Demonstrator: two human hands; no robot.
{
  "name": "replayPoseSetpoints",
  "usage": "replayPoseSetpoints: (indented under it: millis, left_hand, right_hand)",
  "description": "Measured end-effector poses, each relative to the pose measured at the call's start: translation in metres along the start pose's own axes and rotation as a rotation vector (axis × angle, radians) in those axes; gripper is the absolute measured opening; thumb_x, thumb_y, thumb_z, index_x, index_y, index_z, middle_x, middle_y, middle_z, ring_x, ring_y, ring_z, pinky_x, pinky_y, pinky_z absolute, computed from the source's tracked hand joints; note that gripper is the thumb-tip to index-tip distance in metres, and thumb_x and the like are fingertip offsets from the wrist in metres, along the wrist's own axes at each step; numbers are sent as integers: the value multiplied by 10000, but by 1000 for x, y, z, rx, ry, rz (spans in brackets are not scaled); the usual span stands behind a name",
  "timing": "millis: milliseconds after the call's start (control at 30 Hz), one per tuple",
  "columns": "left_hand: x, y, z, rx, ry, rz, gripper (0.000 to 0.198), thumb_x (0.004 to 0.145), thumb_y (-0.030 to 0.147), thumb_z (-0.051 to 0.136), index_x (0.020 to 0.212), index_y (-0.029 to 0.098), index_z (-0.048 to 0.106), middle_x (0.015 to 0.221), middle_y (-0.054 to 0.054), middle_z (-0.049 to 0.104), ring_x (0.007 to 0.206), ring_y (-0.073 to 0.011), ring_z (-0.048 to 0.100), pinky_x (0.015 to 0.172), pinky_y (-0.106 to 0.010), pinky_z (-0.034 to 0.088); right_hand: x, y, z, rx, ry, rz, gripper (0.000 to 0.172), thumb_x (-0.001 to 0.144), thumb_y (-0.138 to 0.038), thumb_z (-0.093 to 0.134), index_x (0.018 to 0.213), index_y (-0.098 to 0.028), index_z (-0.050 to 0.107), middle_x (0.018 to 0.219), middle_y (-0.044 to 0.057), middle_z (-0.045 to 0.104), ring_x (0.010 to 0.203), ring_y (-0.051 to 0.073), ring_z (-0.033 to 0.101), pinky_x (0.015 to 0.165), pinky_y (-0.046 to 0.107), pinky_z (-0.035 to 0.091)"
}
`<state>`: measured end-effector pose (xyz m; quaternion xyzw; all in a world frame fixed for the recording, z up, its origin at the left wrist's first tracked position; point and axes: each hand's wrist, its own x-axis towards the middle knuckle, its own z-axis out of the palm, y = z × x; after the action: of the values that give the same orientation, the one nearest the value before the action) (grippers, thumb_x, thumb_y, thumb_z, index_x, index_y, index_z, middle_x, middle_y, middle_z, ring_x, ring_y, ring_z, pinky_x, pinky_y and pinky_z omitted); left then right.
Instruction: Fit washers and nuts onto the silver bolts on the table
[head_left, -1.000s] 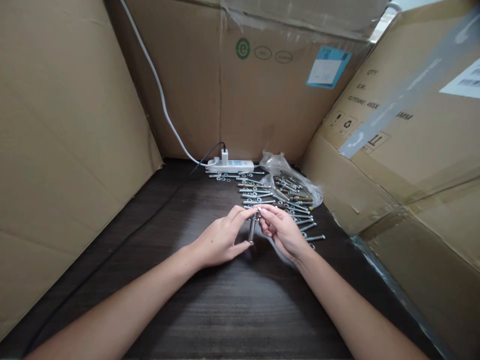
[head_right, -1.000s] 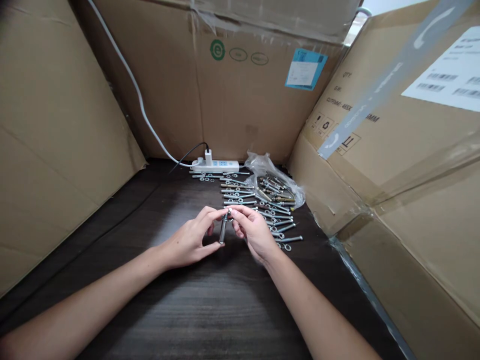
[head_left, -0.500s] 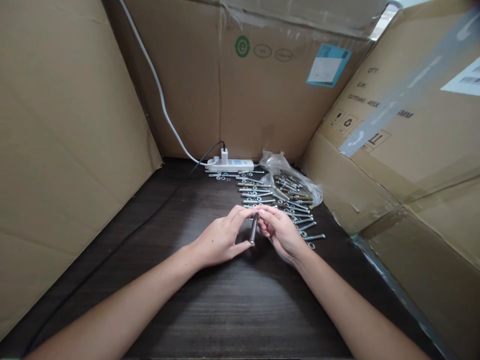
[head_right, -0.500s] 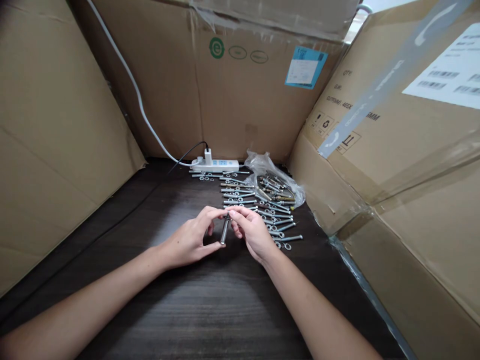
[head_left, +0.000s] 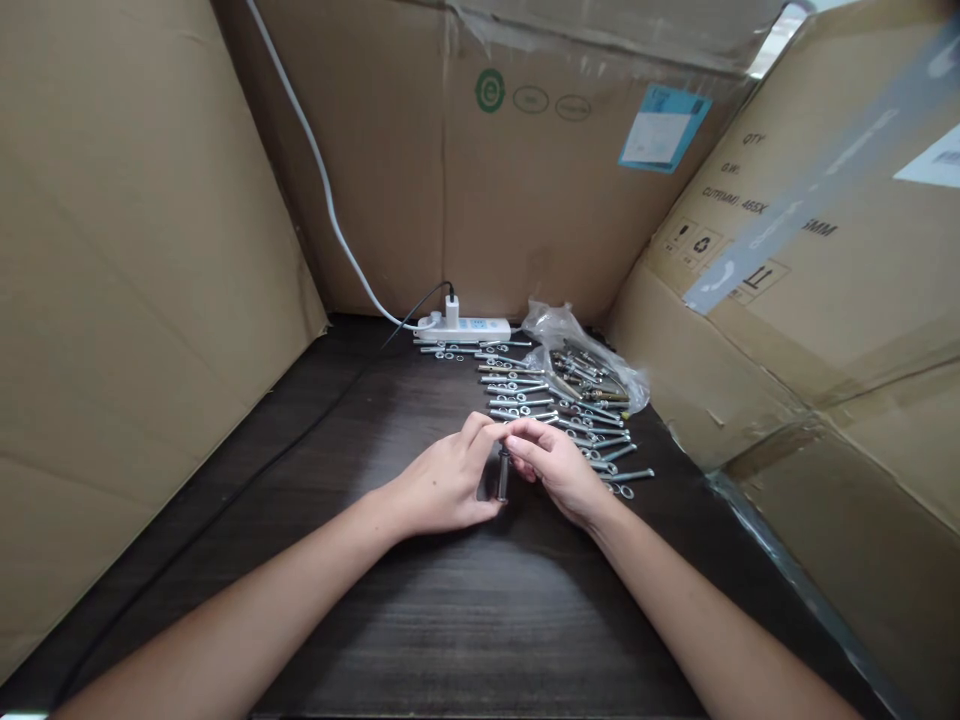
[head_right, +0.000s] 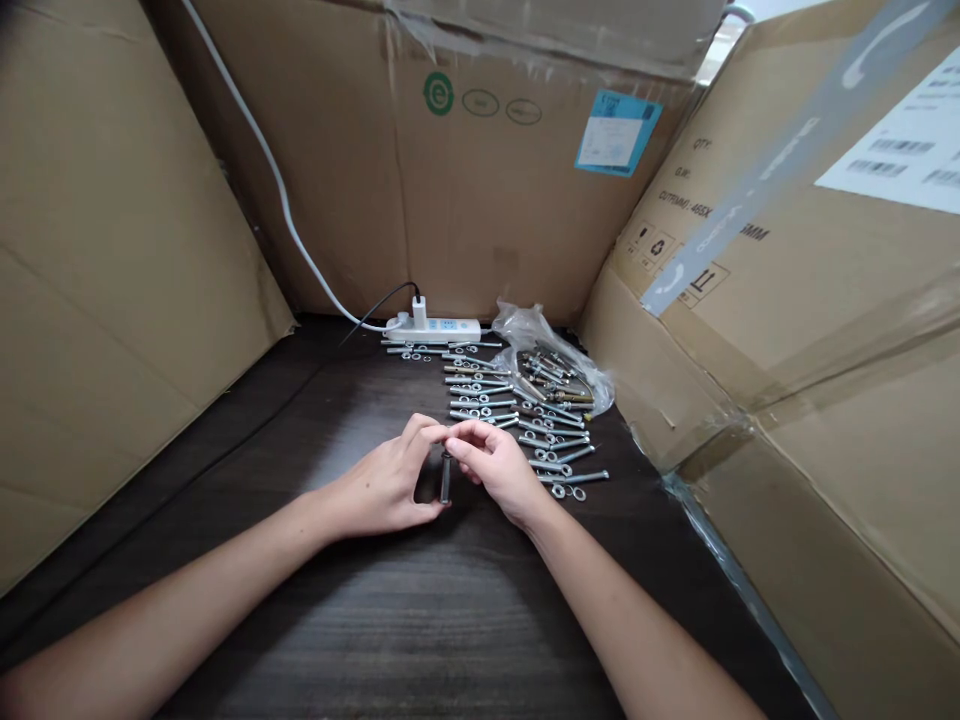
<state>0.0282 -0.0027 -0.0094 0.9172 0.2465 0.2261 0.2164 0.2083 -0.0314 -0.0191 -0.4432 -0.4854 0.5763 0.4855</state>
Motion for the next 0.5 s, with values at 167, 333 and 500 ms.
replayPoseSetpoints:
  millis: [167,333,500]
  left_hand:
    - [-1,-1,0,26,-9,-1,758,704,224,640,1336,261,222,1123,-68,406,898,-219,568,770,-403,521]
    - [-1,0,0,48,9,-3,704,701,244,635,1292,263,254,1034,-41,407,791,-186,559,698,-369,516]
    - [-1,0,0,47,6,13,686,685,233,640,1260,262,266,1021,-34,402,732,-160,540,653,-337,502]
  right_hand:
    - [-2,-5,1,127,-60,46,175,765,-328,631,836,-169,647,639,-18,492,565,92,411,492,224,282]
    - [-2,-5,0,95,-76,46,186,755,-327,655,850,-167,648,641,-20,488,558,90,399,507,230,281]
    - [-2,-3,-1,60,-63,16,191,739,-333,692,823,-192,593,647,-37,483,552,86,401,512,224,292]
